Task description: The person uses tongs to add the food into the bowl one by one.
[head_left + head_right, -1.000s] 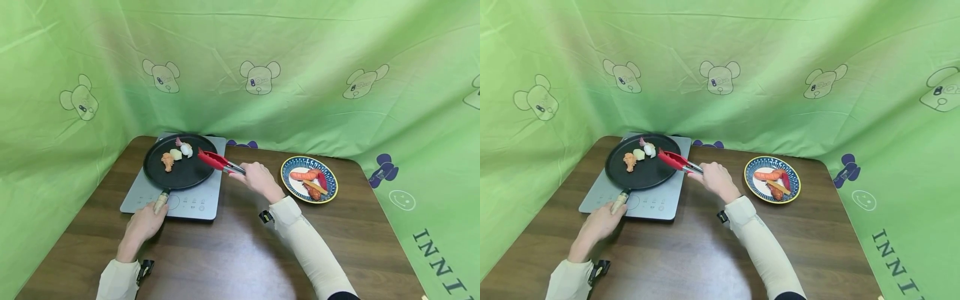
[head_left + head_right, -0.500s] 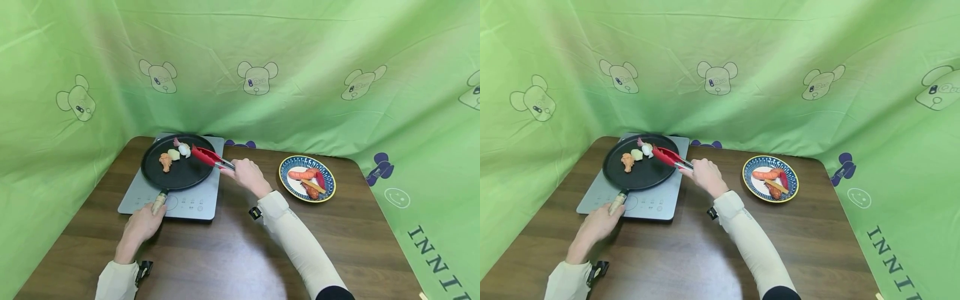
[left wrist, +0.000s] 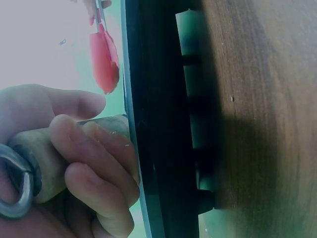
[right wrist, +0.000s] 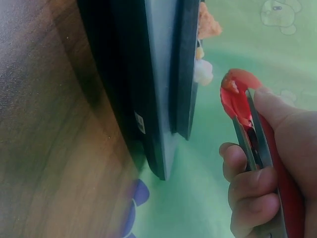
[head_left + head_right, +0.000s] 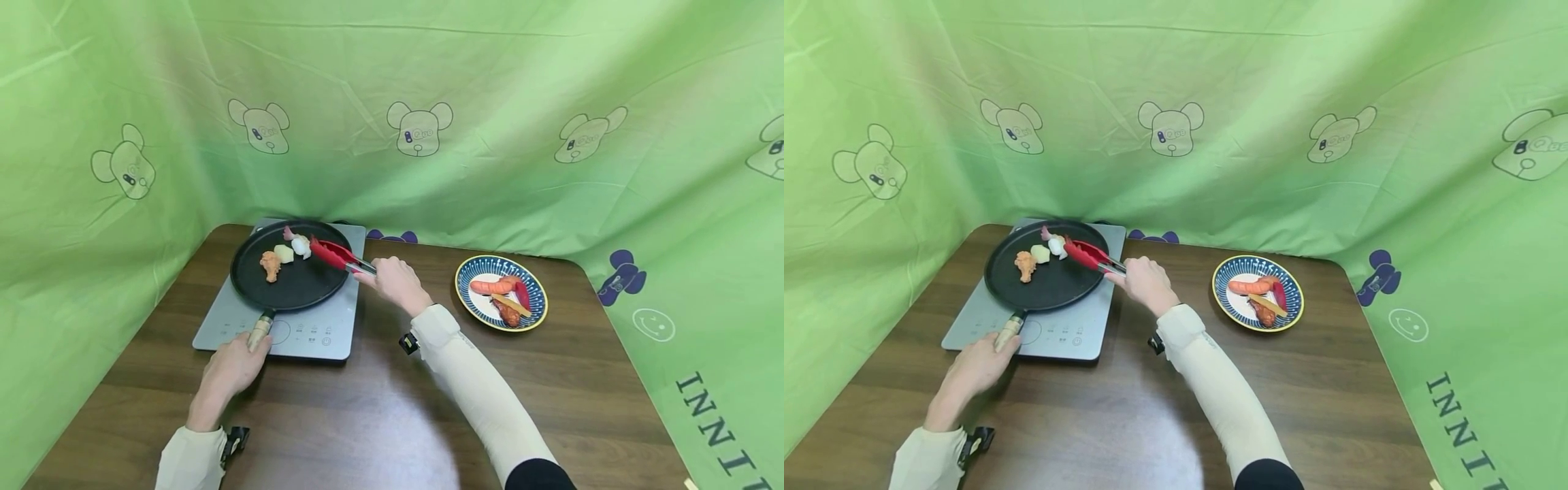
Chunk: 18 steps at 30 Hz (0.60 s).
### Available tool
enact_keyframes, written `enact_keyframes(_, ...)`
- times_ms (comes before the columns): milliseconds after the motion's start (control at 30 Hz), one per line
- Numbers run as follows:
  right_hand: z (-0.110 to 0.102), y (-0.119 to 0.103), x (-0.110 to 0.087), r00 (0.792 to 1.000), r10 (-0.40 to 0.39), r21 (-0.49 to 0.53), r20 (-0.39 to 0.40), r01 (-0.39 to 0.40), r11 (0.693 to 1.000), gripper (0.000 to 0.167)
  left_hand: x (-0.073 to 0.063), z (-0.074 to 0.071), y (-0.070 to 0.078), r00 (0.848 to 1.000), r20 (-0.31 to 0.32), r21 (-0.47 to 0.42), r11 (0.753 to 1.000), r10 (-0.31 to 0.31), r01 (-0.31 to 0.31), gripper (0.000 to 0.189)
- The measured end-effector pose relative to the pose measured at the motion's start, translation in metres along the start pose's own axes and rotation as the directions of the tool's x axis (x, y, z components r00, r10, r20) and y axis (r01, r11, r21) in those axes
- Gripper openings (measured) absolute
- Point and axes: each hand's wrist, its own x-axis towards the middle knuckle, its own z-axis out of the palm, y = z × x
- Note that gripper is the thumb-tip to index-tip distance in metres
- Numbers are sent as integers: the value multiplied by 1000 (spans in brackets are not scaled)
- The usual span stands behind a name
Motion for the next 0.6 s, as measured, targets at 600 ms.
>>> enact_keyframes(600,2,-6,19,998,54,-44,36,-53,998,47,-1,0,-1,1000,0,-1,1000,4,-4,54)
